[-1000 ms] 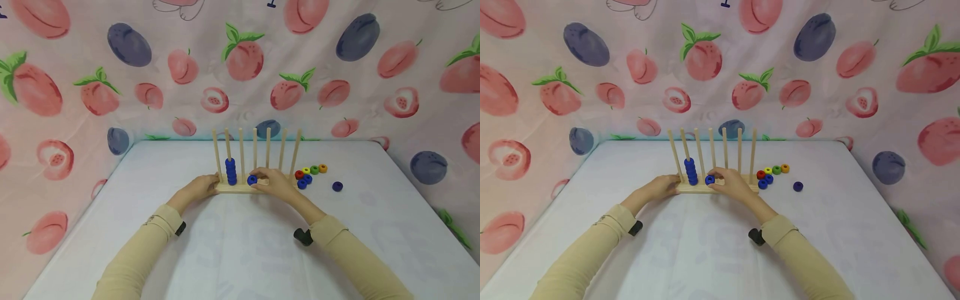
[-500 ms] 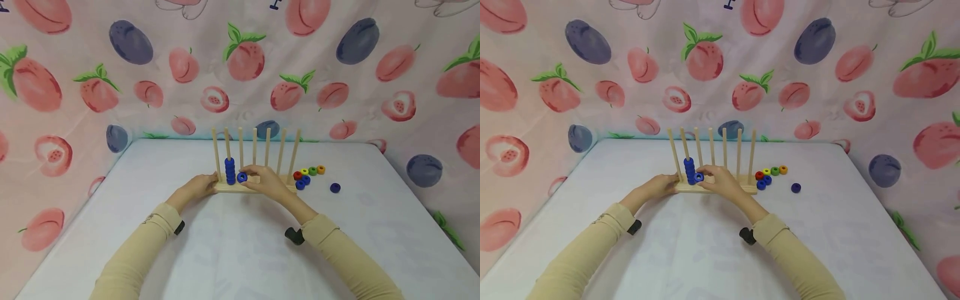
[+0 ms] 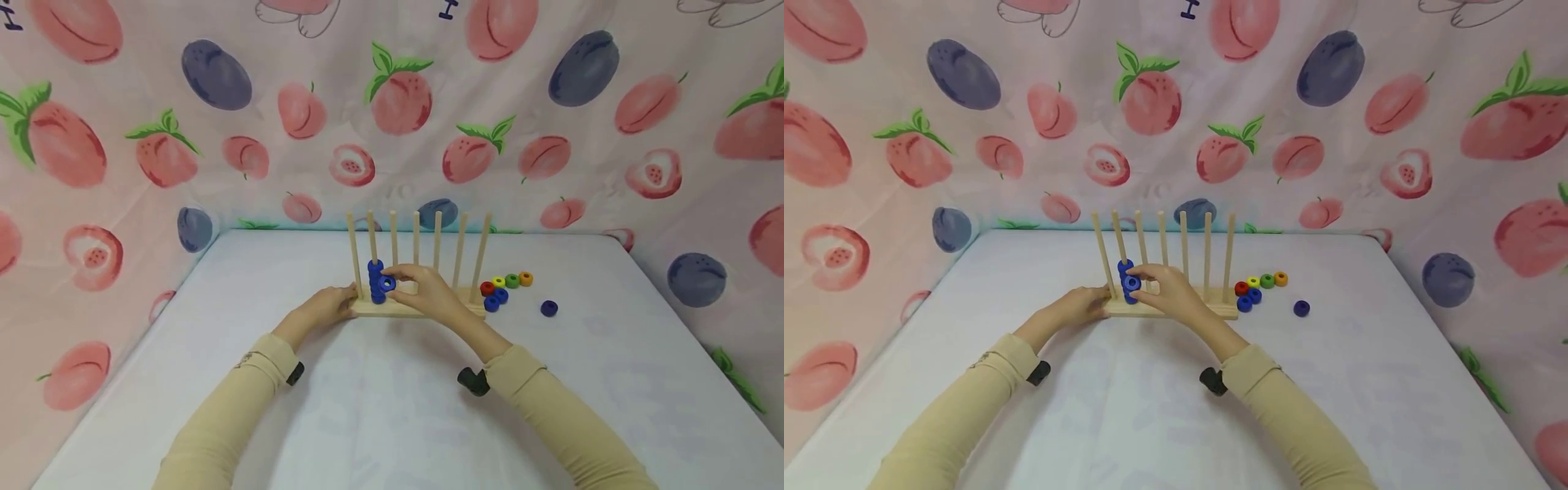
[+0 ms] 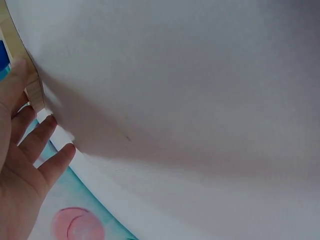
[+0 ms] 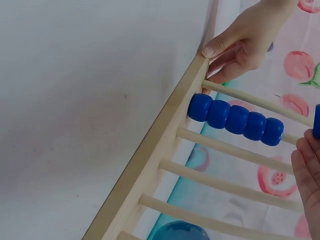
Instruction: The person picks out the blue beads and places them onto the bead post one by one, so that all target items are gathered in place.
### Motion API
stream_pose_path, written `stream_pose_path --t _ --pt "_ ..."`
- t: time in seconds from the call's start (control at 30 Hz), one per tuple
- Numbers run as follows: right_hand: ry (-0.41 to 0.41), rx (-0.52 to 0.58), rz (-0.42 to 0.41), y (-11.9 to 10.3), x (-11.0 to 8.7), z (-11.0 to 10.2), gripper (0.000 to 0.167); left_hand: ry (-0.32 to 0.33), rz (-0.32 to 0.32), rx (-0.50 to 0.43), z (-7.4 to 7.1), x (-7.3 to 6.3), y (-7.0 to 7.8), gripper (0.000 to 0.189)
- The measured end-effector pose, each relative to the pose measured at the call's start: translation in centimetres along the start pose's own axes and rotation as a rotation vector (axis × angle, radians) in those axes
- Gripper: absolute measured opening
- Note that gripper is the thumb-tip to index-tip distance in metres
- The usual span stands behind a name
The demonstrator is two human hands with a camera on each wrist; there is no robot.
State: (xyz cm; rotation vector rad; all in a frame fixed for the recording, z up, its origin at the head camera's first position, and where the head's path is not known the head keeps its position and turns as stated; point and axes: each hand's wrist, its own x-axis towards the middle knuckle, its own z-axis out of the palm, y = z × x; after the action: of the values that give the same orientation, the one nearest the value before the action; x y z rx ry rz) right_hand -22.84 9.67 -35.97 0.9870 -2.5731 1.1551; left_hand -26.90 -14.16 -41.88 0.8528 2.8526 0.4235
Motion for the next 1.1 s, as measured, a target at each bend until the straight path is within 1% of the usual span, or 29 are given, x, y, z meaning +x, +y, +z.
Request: stream_pose_path --t 0.17,0.27,0.37,0.57,0.8,0.97,1.1 --pt "0.035 0.039 -0.012 -0.1 0.2 0.4 0.037 -0.006 0.018 -0.027 0.4 -0.2 -0.1 0.048" --pt "0.059 0.072 -0.026 -0.1 0.2 0.7 0.037 -0.015 0.016 -0.04 0.5 -0.4 0.0 0.048" --pt "0.088 0.092 -0.046 -0.1 0.3 1.0 0.038 -0.008 0.006 -0.039 0.5 -0.4 0.1 0.048" --pt "0.167 0.048 -0.08 -0.6 1.2 0.8 0.037 0.017 0.014 -0.029 0.2 -0.2 -0.1 0.047" --pt "0.188 0.018 -0.105 -1.2 2.1 0.5 0.035 0.006 -0.008 -0.055 -0.1 -0.1 -0.2 0.049" --pt "0.23 0.004 -0.125 -1.7 2.5 0.3 0.034 -0.001 -0.007 -0.063 0.1 -0.1 -0.2 0.049" --pt "0.254 -0.017 -0.138 -2.5 2.9 -0.2 0.035 0.002 -0.007 -0.057 0.1 -0.1 -0.3 0.049"
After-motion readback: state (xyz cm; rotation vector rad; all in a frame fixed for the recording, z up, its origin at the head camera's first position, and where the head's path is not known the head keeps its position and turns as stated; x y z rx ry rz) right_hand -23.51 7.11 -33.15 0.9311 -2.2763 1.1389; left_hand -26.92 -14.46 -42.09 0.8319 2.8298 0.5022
